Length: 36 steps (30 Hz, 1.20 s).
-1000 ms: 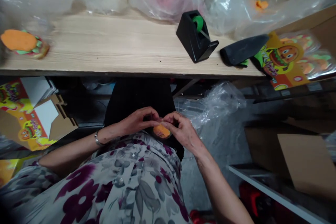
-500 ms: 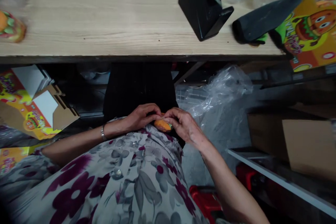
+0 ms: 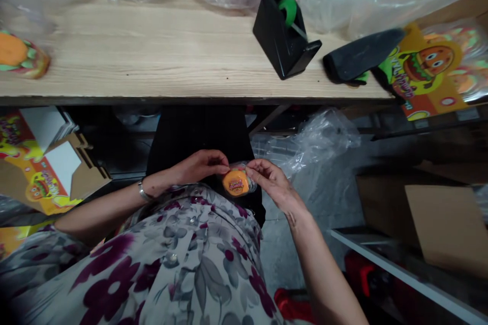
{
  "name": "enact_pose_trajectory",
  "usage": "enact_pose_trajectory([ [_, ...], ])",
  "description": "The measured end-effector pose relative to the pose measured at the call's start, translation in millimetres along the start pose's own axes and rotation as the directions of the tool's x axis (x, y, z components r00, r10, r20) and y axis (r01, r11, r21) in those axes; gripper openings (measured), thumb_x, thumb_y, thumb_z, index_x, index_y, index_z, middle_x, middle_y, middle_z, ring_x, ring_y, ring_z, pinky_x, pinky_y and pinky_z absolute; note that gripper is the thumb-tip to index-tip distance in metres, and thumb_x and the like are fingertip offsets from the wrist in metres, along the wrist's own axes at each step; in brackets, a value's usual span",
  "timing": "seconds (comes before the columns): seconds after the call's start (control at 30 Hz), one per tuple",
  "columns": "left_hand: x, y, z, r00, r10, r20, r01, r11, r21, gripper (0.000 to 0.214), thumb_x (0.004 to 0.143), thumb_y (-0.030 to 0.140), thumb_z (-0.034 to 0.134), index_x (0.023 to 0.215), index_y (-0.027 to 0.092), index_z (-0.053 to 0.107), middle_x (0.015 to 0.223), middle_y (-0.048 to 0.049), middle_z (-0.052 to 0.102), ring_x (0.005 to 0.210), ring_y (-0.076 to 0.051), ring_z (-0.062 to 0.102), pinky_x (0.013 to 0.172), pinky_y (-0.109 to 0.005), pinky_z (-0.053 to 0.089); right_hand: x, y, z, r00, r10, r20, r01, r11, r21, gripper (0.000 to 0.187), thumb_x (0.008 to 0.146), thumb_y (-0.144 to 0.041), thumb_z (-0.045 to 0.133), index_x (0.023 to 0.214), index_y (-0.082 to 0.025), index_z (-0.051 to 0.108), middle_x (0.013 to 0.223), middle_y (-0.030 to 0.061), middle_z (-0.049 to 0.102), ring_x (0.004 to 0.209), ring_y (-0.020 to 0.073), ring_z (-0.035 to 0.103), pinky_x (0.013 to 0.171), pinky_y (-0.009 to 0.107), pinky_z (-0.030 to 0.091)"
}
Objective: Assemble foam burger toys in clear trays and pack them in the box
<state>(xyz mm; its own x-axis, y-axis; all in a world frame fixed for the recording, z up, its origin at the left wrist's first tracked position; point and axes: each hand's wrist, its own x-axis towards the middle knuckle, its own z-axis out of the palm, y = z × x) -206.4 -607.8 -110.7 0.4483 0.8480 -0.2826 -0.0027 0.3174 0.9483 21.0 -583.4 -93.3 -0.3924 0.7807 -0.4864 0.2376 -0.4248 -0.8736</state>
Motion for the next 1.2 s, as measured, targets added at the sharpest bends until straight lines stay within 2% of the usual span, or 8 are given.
enact_pose_trajectory([
  [0.2, -1.7, 4.1, 8.2, 0.995, -0.003, 0.096, -0.017, 0.976, 0.217, 0.022, 0.083, 0.034, 0.056, 0.085, 0.013, 0.061, 0.077, -0.0012, 0.063, 0.073, -0.011, 0.058, 0.066, -0.022, 0.043, -6.9, -4.2, -6.7, 0.988, 0.072, 0.135, -0.061, 0.995, -0.083, 0.027, 0.072, -0.042, 0.071, 0.086, -0.02, 0.062, 0.084, 0.0021, 0.064, 0.079, 0.015, 0.058, 0.072, 0.026, 0.046],
  [0.37, 1.1, -9.1, 17.3, 0.993, -0.05, 0.104, 0.02, 0.961, 0.274, 0.019, 0.083, 0.031, 0.056, 0.083, 0.013, 0.061, 0.074, -0.0015, 0.064, 0.069, -0.011, 0.058, 0.063, -0.022, 0.042, -12.1, 4.2, -4.7, 0.987, 0.095, 0.13, -0.078, 0.988, -0.13, 0.027, 0.075, -0.044, 0.068, 0.083, -0.019, 0.062, 0.078, 0.0004, 0.062, 0.072, 0.0139, 0.056, 0.066, 0.025, 0.043],
  [0.57, 0.1, -11.4, 13.2, 0.989, -0.068, 0.134, 0.051, 0.991, 0.124, 0.03, 0.083, 0.041, 0.055, 0.09, 0.013, 0.061, 0.079, -0.0027, 0.064, 0.074, -0.012, 0.058, 0.069, -0.024, 0.044, -13.0, 15.5, -3.5, 0.995, 0.08, 0.064, -0.078, 0.996, -0.041, 0.023, 0.075, -0.041, 0.069, 0.081, -0.019, 0.062, 0.074, -0.0016, 0.058, 0.069, 0.0117, 0.051, 0.066, 0.024, 0.039],
  [0.73, -3.8, -15.2, 17.6, 0.99, -0.133, 0.038, 0.134, 0.99, -0.038, 0.032, 0.075, 0.042, 0.066, 0.087, 0.013, 0.06, 0.08, -0.0011, 0.063, 0.076, -0.012, 0.058, 0.07, -0.024, 0.044, -16.5, 30.4, -6.6, 0.999, 0.034, -0.027, -0.033, 0.999, 0.041, 0.02, 0.074, -0.038, 0.07, 0.08, -0.021, 0.063, 0.071, -0.0025, 0.055, 0.067, 0.0112, 0.048, 0.066, 0.024, 0.037],
  [0.87, -5.6, -21.0, 26.2, 0.995, -0.099, 0.019, 0.099, 0.995, -0.018, 0.03, 0.078, 0.042, 0.062, 0.086, 0.013, 0.061, 0.076, -0.0011, 0.063, 0.073, -0.012, 0.058, 0.067, -0.024, 0.044, -21.7, 38.5, -4.6, 0.997, 0.055, -0.055, -0.048, 0.992, 0.115, 0.019, 0.073, -0.038, 0.072, 0.078, -0.021, 0.063, 0.07, -0.0023, 0.056, 0.067, 0.0114, 0.048, 0.066, 0.024, 0.037],
  [1.0, -9.5, -16.8, 34.6, 0.998, -0.061, 0.004, 0.061, 0.998, 0.019, 0.023, 0.079, 0.035, 0.061, 0.084, 0.012, 0.06, 0.072, -0.0007, 0.062, 0.068, -0.011, 0.058, 0.064, -0.023, 0.045, -30.4, 38.3, -4.5, 0.997, 0.067, -0.049, -0.061, 0.99, 0.128, 0.021, 0.071, -0.039, 0.073, 0.077, -0.021, 0.063, 0.07, -0.0025, 0.055, 0.066, 0.0106, 0.047, 0.064, 0.023, 0.037],
  [1.1, -7.7, -6.8, 35.2, 1.0, -0.012, 0.018, 0.01, 0.993, 0.118, 0.016, 0.08, 0.028, 0.06, 0.081, 0.012, 0.06, 0.071, -0.0005, 0.062, 0.065, -0.01, 0.057, 0.061, -0.021, 0.043, -36.2, 27.8, -11.3, 0.998, 0.047, -0.034, -0.045, 0.998, 0.041, 0.019, 0.072, -0.036, 0.073, 0.08, -0.022, 0.063, 0.074, -0.0025, 0.055, 0.069, 0.0104, 0.048, 0.065, 0.022, 0.038],
  [1.2, 3.7, 8.4, 23.6, 0.993, 0.061, 0.102, -0.086, 0.961, 0.262, 0.013, 0.08, 0.025, 0.059, 0.081, 0.012, 0.061, 0.071, -0.001, 0.063, 0.065, -0.01, 0.056, 0.059, -0.02, 0.041, -35.3, 11.5, -17.7, 1.0, 0.004, 0.016, -0.003, 0.996, -0.091, 0.018, 0.074, -0.034, 0.072, 0.084, -0.022, 0.063, 0.081, -0.0014, 0.057, 0.075, 0.0114, 0.051, 0.069, 0.023, 0.04],
])
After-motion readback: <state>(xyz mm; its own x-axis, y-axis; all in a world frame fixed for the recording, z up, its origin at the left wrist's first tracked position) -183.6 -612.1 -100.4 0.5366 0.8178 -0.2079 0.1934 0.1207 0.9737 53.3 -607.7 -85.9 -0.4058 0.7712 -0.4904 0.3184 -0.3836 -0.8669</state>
